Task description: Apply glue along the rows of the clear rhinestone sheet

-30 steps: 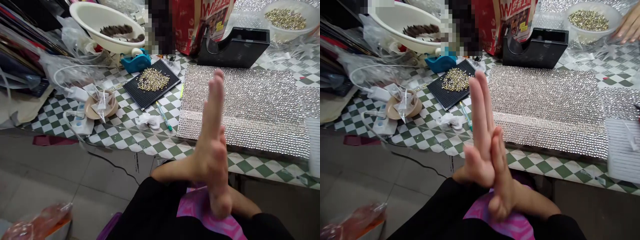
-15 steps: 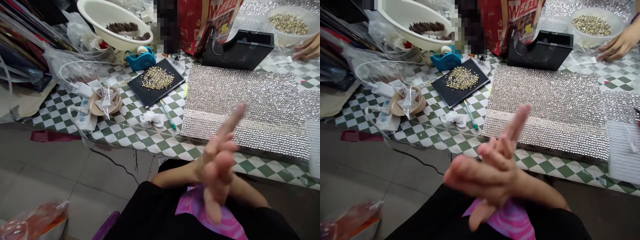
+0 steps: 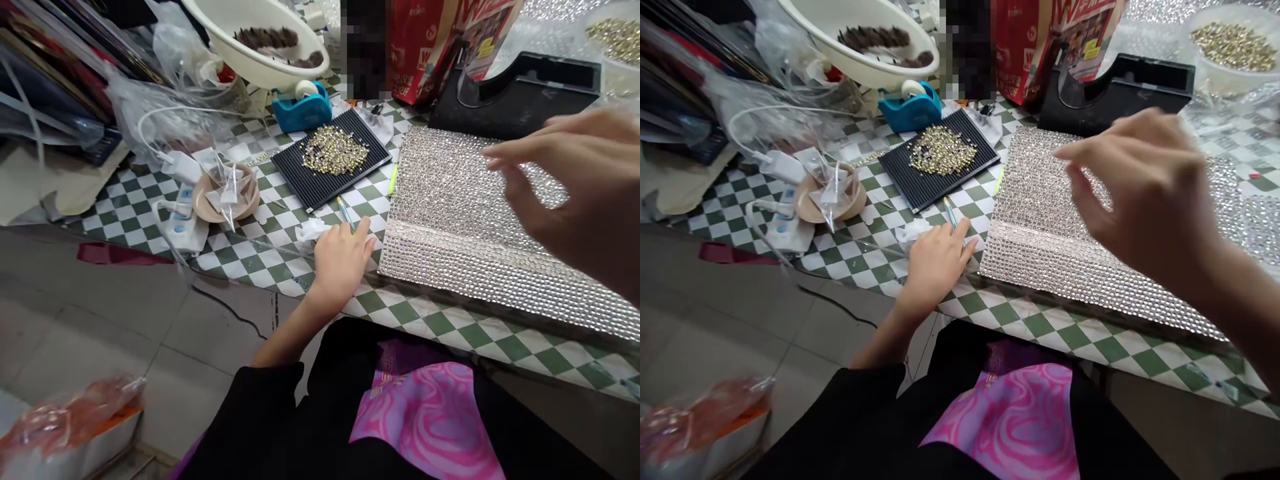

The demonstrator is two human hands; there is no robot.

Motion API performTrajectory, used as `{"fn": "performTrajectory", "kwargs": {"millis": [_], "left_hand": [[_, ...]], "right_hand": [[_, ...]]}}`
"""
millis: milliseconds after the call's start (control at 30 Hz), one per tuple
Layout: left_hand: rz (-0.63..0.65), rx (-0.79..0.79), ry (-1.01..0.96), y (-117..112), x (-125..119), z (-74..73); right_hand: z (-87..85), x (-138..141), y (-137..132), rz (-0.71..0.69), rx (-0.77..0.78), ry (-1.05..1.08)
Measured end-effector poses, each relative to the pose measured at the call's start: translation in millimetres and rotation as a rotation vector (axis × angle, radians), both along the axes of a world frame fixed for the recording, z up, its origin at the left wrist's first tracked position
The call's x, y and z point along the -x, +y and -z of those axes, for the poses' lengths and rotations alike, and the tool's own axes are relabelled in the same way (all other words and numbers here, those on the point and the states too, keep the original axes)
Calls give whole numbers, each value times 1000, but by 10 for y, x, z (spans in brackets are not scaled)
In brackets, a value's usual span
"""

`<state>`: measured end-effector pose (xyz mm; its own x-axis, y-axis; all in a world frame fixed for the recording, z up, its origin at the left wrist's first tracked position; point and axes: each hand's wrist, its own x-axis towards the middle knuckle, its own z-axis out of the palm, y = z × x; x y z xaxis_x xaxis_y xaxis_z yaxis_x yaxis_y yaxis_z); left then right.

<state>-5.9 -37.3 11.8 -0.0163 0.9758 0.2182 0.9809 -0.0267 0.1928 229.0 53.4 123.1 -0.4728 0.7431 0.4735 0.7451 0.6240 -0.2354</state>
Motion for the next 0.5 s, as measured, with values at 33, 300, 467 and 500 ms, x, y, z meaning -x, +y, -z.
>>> {"fn": "performTrajectory", "kwargs": {"millis": [33,300,467,500], "left_hand": [[2,23,8,14,19,42],[127,-88,-105,-77,17,-125],[378,-235,-339,-29,193,-244],[358,-225,-298,-4,265,-240]], "right_hand": [[59,121,57,-160,-39,-101],[556,766,96,-714,-254,-309],[543,827,217,-686,-271,-292],[537,809,262,-660,-279,-289]]}}
